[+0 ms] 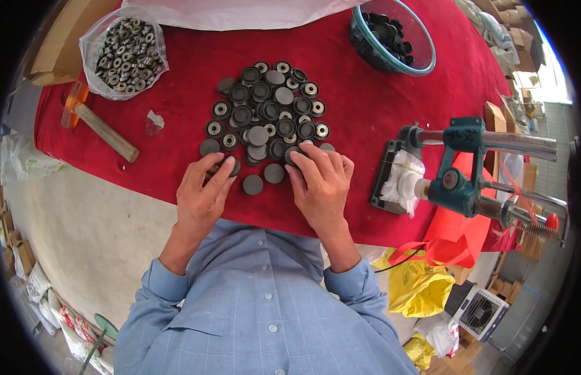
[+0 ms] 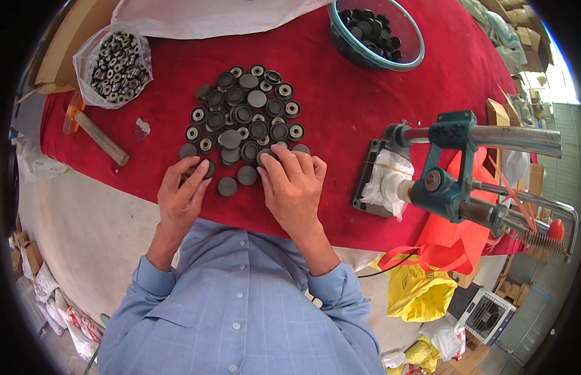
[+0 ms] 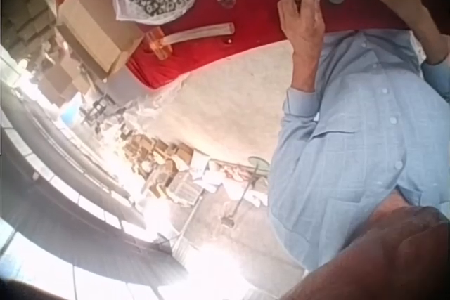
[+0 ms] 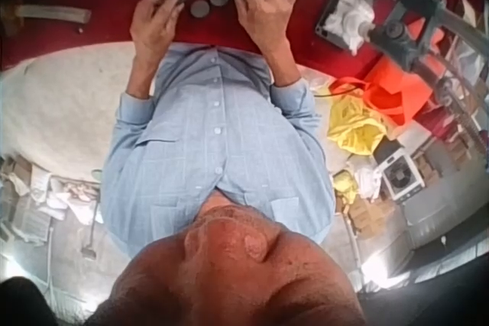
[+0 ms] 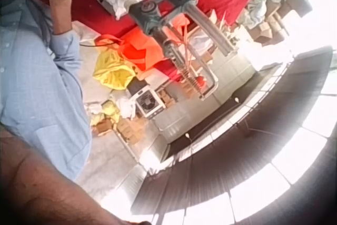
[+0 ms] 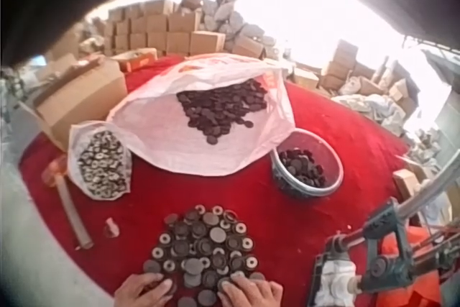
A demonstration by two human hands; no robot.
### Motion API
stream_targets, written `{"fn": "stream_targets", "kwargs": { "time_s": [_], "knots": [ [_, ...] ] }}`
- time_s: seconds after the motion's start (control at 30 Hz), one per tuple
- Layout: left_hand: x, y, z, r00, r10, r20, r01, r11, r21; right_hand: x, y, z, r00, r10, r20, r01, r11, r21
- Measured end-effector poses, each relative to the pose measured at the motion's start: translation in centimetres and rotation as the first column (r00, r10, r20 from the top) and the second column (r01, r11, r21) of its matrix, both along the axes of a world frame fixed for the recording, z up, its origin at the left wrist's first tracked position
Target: The person assembles small metal rings into plastic housings by hand, using a manual press to secure the components.
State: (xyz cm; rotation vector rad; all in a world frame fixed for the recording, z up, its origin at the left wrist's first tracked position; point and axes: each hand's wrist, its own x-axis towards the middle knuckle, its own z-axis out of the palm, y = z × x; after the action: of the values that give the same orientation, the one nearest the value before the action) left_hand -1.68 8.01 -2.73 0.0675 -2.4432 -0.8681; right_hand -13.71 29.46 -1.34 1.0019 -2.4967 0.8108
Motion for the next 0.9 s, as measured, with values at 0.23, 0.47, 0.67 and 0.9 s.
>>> {"fn": "stream_targets", "kwargs": {
  "time_s": [0.23,0.47,0.67,0.9],
  "knots": [
    [0.1,-0.3,-0.4,0.999,-0.009,-0.031,0.006,0.995,-0.096,0.4,0.1,-0.7,0.998,0.048,-0.031,-0.047,0.999,0.027],
    [0.2,-0.2,-0.3,0.999,-0.020,-0.030,0.015,0.989,-0.149,1.4,0.8,-0.5,0.991,0.059,-0.118,-0.041,0.988,0.151],
    [-0.2,0.0,-0.2,0.999,0.024,-0.037,-0.029,0.990,-0.139,2.3,0.4,-0.5,0.985,0.010,-0.171,0.022,0.982,0.185],
    [0.2,-0.2,-0.5,0.999,0.016,-0.035,-0.024,0.968,-0.251,1.6,1.0,1.0,0.996,0.041,-0.077,-0.027,0.984,0.175]
  ]
}}
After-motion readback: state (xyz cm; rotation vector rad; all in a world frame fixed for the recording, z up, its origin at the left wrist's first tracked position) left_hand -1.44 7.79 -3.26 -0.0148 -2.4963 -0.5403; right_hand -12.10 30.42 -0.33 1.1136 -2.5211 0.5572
